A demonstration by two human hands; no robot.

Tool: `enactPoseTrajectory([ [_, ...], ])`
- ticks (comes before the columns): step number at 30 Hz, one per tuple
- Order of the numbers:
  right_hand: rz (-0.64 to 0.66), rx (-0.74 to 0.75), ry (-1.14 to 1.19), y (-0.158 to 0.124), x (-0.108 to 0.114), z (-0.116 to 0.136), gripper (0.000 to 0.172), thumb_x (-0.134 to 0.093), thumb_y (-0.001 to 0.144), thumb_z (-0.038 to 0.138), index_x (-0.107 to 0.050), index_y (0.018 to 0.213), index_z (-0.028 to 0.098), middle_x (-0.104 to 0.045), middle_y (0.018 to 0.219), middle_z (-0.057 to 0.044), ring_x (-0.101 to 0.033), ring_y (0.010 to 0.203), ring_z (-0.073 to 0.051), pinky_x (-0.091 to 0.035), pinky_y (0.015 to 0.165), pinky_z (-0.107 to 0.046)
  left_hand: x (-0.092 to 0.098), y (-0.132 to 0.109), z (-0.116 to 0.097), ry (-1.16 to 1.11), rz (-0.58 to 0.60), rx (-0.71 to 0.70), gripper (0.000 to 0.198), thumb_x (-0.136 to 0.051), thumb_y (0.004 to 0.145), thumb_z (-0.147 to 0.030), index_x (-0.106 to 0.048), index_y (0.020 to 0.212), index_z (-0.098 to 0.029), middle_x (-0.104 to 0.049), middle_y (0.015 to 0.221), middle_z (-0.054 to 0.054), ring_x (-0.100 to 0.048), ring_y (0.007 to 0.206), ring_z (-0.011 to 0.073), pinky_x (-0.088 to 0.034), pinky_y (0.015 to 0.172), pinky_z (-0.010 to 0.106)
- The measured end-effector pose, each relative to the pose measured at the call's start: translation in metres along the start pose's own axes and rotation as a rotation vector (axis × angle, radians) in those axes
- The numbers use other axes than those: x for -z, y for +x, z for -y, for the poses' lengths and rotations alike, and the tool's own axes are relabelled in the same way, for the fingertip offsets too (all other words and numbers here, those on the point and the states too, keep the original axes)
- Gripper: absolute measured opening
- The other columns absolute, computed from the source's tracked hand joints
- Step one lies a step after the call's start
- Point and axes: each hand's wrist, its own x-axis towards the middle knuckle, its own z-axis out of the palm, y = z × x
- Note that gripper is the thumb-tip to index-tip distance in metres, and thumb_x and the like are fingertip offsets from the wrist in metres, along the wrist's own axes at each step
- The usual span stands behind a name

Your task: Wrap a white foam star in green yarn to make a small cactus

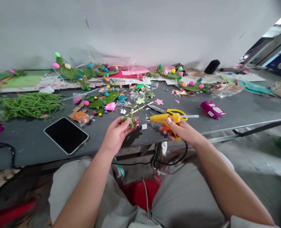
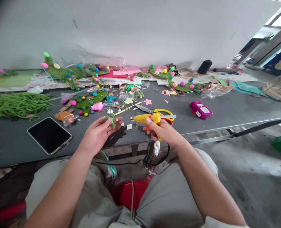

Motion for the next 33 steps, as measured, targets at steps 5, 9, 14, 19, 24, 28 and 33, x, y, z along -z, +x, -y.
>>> enactPoseTrajectory([
  [5, 0.033, -0.081, 0.154, 0.001, -0.003, 0.003, 0.064, -0.053, 0.089, 0.077, -0.07, 0.086, 0.015, -0.066, 0.079, -0.007, -0.05, 0.047, -0.008, -0.036, 0.044, -0.025, -0.001, -0.001, -0.002, -0.009, 0.024, -0.005, 0.024, -0.083, 0.077, -0.03, -0.066, 0.088, -0.017, -0.078, 0.11, 0.012, -0.075, 0.102, 0.025, -0.056, 0.091, 0.037],
  [9, 0.096, -0.192, 0.258, 0.003, -0.002, 0.004, 0.065, -0.05, 0.09, 0.077, -0.07, 0.081, 0.016, -0.065, 0.07, -0.006, -0.052, 0.041, -0.01, -0.036, 0.041, -0.025, 0.001, -0.001, -0.002, 0.001, 0.001, -0.025, 0.025, -0.083, 0.078, -0.031, -0.065, 0.087, -0.016, -0.078, 0.104, 0.01, -0.076, 0.096, 0.0236, -0.057, 0.086, 0.034],
  [14, 0.047, -0.245, 0.22, 0.004, -0.002, 0.004, 0.066, -0.053, 0.087, 0.08, -0.069, 0.079, 0.016, -0.063, 0.067, -0.004, -0.055, 0.041, -0.011, -0.04, 0.041, -0.025, 0.001, 0.0, 0.0, 0.004, 0.018, -0.027, 0.025, -0.082, 0.079, -0.031, -0.064, 0.088, -0.016, -0.079, 0.104, 0.011, -0.076, 0.097, 0.0241, -0.058, 0.086, 0.035],
  [19, 0.025, -0.234, 0.114, 0.004, -0.006, 0.002, 0.068, -0.05, 0.085, 0.083, -0.066, 0.077, 0.017, -0.062, 0.067, -0.002, -0.056, 0.041, -0.01, -0.042, 0.042, -0.025, -0.003, -0.003, 0.002, 0.006, 0.043, 0.045, 0.024, -0.081, 0.079, -0.028, -0.062, 0.089, -0.016, -0.079, 0.109, 0.013, -0.076, 0.101, 0.0276, -0.058, 0.093, 0.041],
  [24, -0.032, -0.195, -0.051, 0.002, -0.007, 0.002, 0.063, -0.052, 0.087, 0.079, -0.061, 0.068, 0.02, -0.06, 0.054, -0.001, -0.057, 0.041, -0.013, -0.045, 0.046, -0.028, -0.004, -0.003, 0.004, 0.018, 0.037, 0.078, 0.024, -0.08, 0.081, -0.028, -0.059, 0.087, -0.017, -0.079, 0.108, 0.013, -0.076, 0.105, 0.0287, -0.056, 0.1, 0.044],
  [28, -0.078, -0.171, -0.259, -0.003, -0.007, 0.003, 0.062, -0.053, 0.087, 0.079, -0.056, 0.064, 0.021, -0.06, 0.046, -0.003, -0.058, 0.043, -0.016, -0.047, 0.05, -0.031, -0.002, -0.001, 0.008, 0.025, 0.037, 0.093, 0.024, -0.08, 0.081, -0.028, -0.06, 0.088, -0.017, -0.079, 0.112, 0.012, -0.075, 0.11, 0.0285, -0.054, 0.106, 0.047],
  [33, -0.132, -0.063, -0.42, -0.009, -0.008, 0.004, 0.061, -0.052, 0.087, 0.079, -0.061, 0.068, 0.022, -0.058, 0.049, -0.001, -0.053, 0.045, -0.015, -0.042, 0.049, -0.03, -0.003, -0.001, 0.011, 0.026, 0.069, 0.098, 0.024, -0.079, 0.083, -0.03, -0.061, 0.091, -0.016, -0.077, 0.117, 0.014, -0.074, 0.112, 0.0305, -0.051, 0.108, 0.049],
])
